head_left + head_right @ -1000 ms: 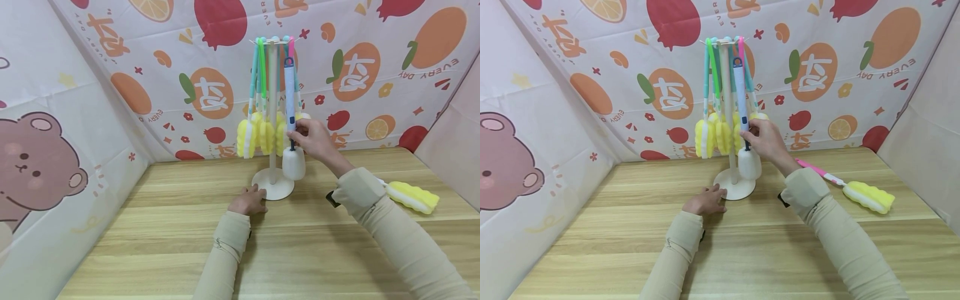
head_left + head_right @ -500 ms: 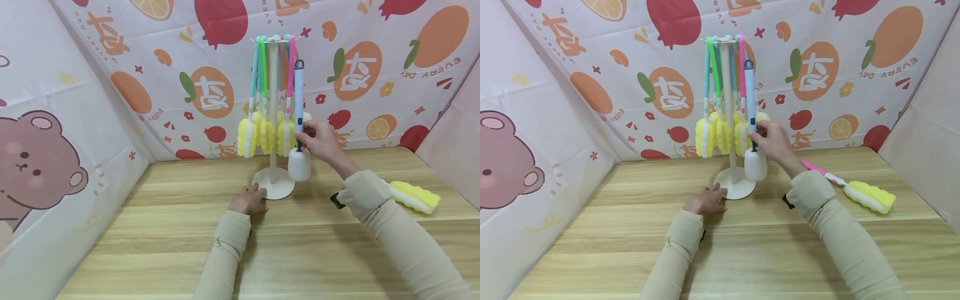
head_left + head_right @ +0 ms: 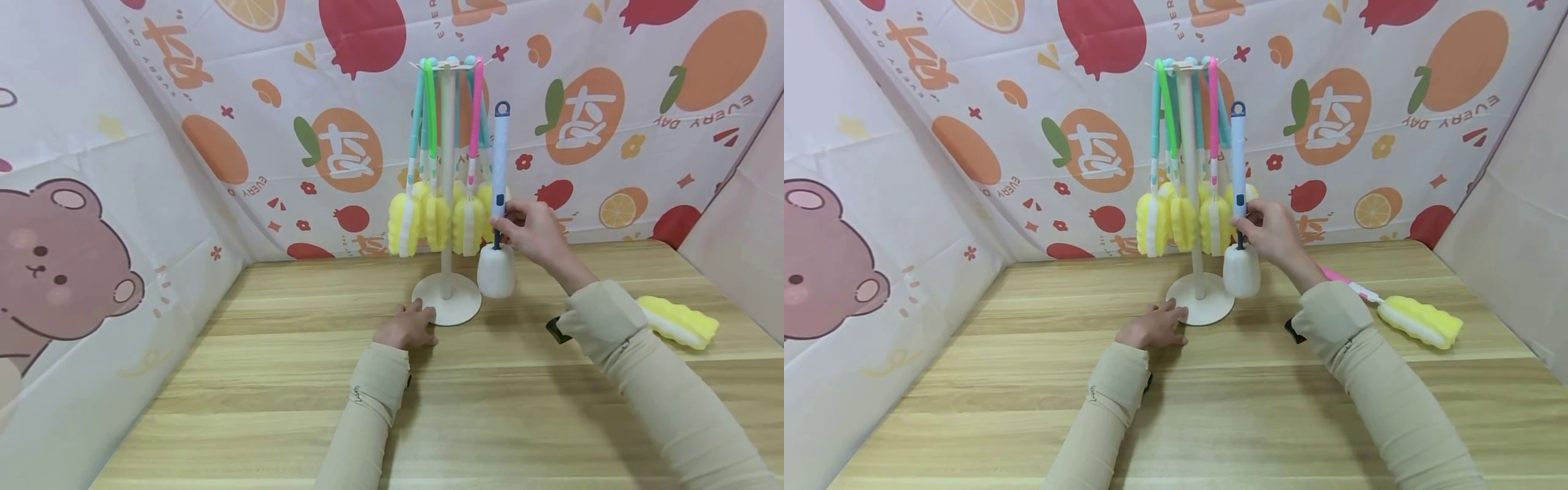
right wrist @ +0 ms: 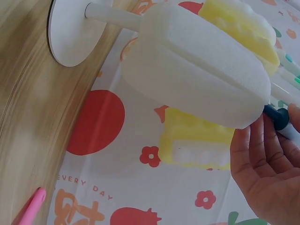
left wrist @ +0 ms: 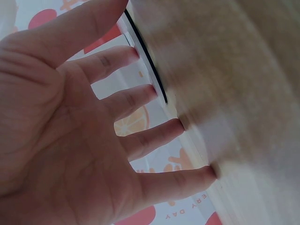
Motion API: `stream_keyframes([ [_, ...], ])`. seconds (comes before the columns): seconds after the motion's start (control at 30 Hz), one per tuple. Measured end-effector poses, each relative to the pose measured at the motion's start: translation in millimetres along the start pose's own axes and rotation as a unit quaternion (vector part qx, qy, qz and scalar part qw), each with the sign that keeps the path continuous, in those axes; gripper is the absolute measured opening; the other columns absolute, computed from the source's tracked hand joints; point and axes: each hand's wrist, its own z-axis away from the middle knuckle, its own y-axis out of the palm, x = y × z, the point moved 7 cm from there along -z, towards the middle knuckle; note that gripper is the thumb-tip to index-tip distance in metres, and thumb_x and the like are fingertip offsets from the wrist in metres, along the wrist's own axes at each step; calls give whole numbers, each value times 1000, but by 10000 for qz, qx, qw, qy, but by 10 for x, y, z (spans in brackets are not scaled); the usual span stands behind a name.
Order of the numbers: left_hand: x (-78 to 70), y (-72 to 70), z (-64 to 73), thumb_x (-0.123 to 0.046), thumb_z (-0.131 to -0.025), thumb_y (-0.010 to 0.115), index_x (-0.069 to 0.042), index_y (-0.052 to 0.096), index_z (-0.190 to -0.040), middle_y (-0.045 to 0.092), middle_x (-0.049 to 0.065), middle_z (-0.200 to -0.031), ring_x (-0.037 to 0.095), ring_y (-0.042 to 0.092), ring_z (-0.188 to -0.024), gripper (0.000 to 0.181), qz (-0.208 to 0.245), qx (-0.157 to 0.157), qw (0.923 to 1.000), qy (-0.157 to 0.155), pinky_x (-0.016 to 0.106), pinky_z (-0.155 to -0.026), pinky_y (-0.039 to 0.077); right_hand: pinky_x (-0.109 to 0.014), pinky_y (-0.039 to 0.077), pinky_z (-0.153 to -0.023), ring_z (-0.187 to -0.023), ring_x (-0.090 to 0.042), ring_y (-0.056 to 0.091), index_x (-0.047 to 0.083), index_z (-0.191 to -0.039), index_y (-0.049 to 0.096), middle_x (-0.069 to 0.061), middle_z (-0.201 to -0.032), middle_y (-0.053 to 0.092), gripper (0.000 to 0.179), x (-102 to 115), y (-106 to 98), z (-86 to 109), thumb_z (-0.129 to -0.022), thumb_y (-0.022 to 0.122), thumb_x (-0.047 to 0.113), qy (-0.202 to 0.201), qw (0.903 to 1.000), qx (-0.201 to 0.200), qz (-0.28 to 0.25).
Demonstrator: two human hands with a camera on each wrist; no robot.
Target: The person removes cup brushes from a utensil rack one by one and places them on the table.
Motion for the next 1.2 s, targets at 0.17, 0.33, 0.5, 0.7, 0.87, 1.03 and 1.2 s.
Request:
stream_keyframes([
  [0.17, -1, -3, 5, -29, -97, 71, -15, 59, -130, 34, 13, -159, 41, 38, -133, 38, 4, 20, 10000, -48, 57, -94, 47, -24, 55, -75, -85, -30, 64, -9, -126, 61, -25, -106, 66, 34, -33, -16, 6, -102, 63, 13, 7, 9999, -44, -103],
  [0.33, 1, -2, 4, -29, -97, 71, -15, 56, -138, 31, 13, -162, 42, 35, -137, 45, 25, 20, 10000, -91, 58, -95, 46, -21, 54, -72, -82, -28, 64, -11, -125, 61, -26, -105, 66, 33, -53, -38, 4, -102, 62, 12, -48, 9998, -99, -178],
  [0.5, 6, 3, 8, -29, -97, 70, -15, 55, -140, 30, 13, -162, 42, 33, -139, 48, 43, 27, 9999, -95, 59, -97, 46, -24, 55, -74, -83, -30, 64, -10, -125, 61, -26, -105, 66, 33, -94, -43, 12, -102, 62, 13, -18, 9999, -121, -96],
  [0.7, 9, 9, -8, -29, -97, 71, -15, 55, -139, 30, 13, -162, 43, 33, -140, 47, 65, 20, 9999, -75, 59, -98, 45, -21, 54, -72, -81, -28, 63, -10, -122, 62, -26, -104, 66, 31, -156, -44, 23, -102, 63, 13, 42, 9999, -132, -70],
  [0.87, 13, 18, -13, -29, -97, 70, -15, 53, -143, 28, 13, -163, 42, 30, -142, 50, 86, 47, 9999, -106, 60, -100, 43, -20, 53, -71, -79, -25, 63, -10, -121, 63, -26, -103, 67, 31, -200, -47, 26, -102, 63, 15, 77, 9998, -170, -30],
  [1.03, 15, 13, -12, -29, -97, 70, -15, 56, -138, 29, 14, -163, 43, 32, -141, 46, 81, 34, 9999, -103, 59, -98, 44, -19, 53, -70, -76, -21, 64, -10, -121, 63, -25, -101, 68, 31, -233, -46, 29, -102, 63, 15, 109, 9998, -146, -44],
  [1.2, 15, 11, -10, -29, -97, 71, -15, 57, -134, 29, 14, -163, 42, 33, -139, 42, 89, 22, 9999, -91, 59, -96, 45, -19, 54, -69, -75, -20, 63, -11, -119, 63, -25, -99, 67, 31, -269, -39, 38, -102, 63, 15, 172, 9997, -128, -91],
])
